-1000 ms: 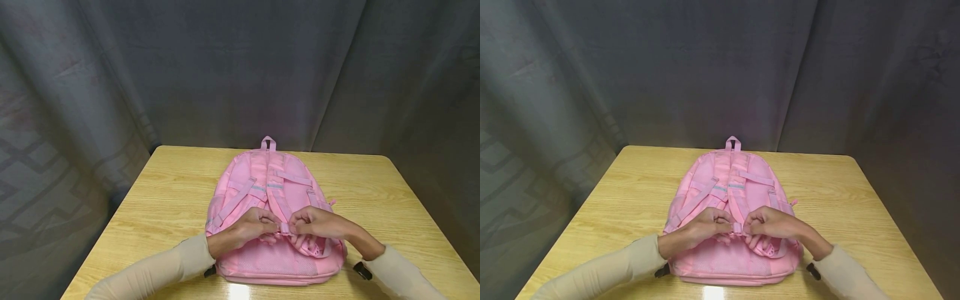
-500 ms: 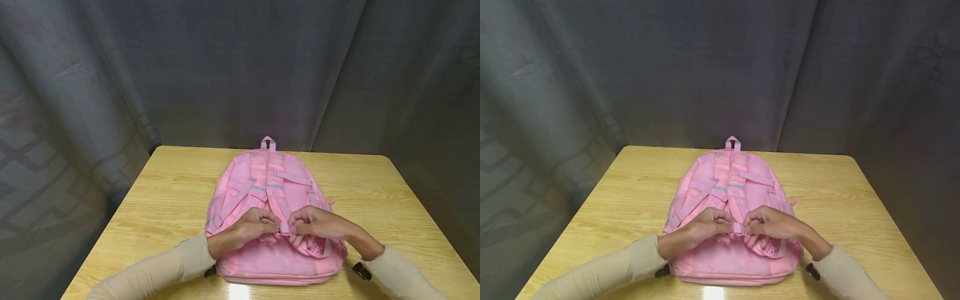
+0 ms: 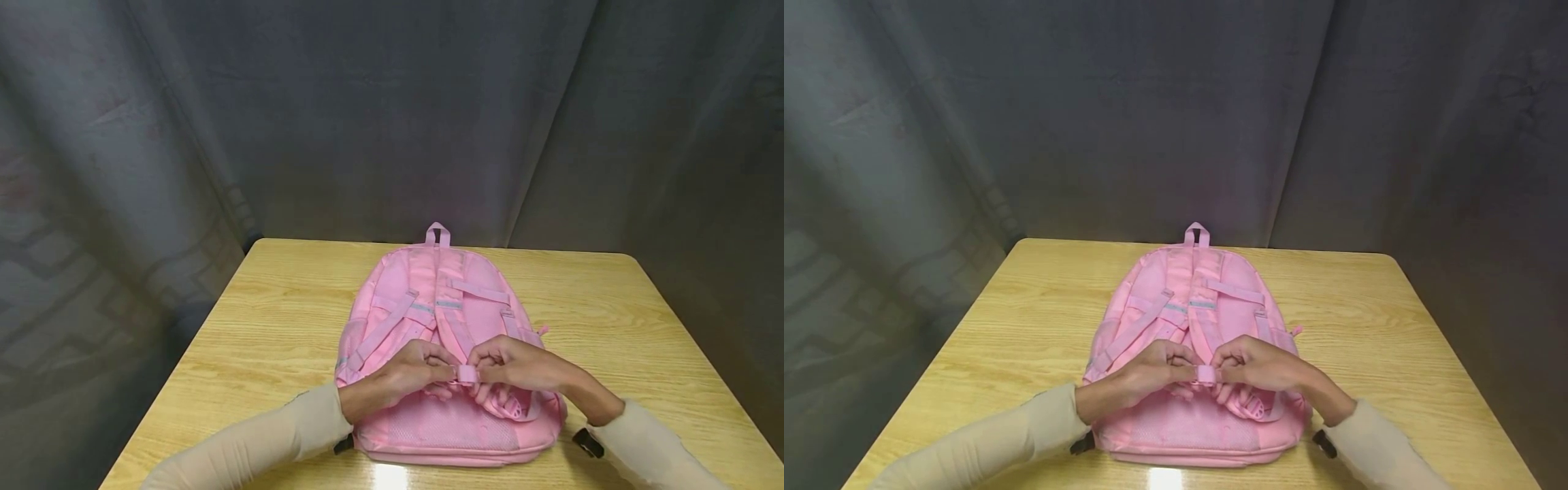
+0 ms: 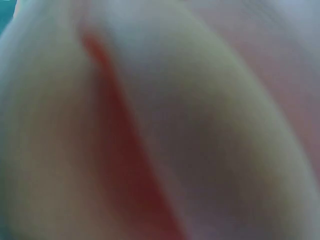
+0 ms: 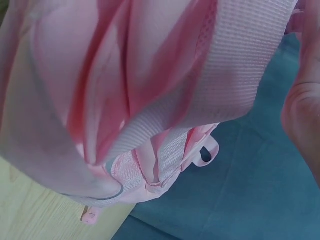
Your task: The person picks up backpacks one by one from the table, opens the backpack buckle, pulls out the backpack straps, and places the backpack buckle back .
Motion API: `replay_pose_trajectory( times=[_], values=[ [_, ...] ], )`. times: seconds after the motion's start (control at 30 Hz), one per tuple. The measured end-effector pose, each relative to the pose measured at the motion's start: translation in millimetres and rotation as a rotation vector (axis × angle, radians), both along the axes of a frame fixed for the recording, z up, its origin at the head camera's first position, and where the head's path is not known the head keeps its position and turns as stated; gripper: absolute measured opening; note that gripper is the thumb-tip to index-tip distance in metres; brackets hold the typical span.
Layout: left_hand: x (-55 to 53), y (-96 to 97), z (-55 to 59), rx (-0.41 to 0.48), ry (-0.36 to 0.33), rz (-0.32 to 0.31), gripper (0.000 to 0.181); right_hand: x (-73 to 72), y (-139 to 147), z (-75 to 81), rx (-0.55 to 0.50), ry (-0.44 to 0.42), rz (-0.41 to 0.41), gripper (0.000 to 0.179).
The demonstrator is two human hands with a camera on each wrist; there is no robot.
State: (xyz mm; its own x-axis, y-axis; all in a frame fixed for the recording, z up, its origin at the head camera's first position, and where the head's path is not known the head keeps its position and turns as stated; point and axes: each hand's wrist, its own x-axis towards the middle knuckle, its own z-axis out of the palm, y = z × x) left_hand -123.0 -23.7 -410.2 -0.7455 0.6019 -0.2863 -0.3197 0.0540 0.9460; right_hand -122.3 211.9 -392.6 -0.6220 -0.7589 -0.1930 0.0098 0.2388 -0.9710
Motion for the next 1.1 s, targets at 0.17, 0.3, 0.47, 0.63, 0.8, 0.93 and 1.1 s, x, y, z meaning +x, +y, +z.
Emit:
replay_pose_trajectory(
  times=[0.17, 0.3, 0.47, 0.63, 0.8, 0.93, 1.1],
  values=[
    [0.9, 0.7, 0.5, 0.002, -0.006, 0.009, 0.014, 0.0, 0, -1.8, -0.004, 0.002, -0.004, 0.019],
    [1.0, 0.5, 0.4, -0.004, -0.002, 0.019, 0.014, -0.2, 1, -3.9, -0.026, -0.026, -0.011, 0.021],
    [0.7, -0.2, 0.2, -0.011, 0.006, 0.017, 0.014, 0.2, 3, -7.4, -0.068, -0.074, -0.019, 0.022],
    [0.5, -0.4, 0.0, -0.008, 0.004, 0.018, 0.015, 0.8, 4, -10.1, -0.094, -0.088, -0.019, 0.021],
    [0.2, 0.0, 0.5, -0.010, 0.006, 0.017, 0.015, 0.6, 4, -12.1, -0.111, -0.076, -0.019, 0.019],
    [-0.1, 0.1, 0.5, -0.008, 0.002, 0.015, 0.015, 0.2, 4, -12.9, -0.117, -0.046, -0.021, 0.018],
    [-0.2, -0.2, -0.6, 0.007, 0.000, -0.002, 0.015, 0.3, 3, -11.8, -0.094, 0.011, -0.027, 0.017]
  ],
)
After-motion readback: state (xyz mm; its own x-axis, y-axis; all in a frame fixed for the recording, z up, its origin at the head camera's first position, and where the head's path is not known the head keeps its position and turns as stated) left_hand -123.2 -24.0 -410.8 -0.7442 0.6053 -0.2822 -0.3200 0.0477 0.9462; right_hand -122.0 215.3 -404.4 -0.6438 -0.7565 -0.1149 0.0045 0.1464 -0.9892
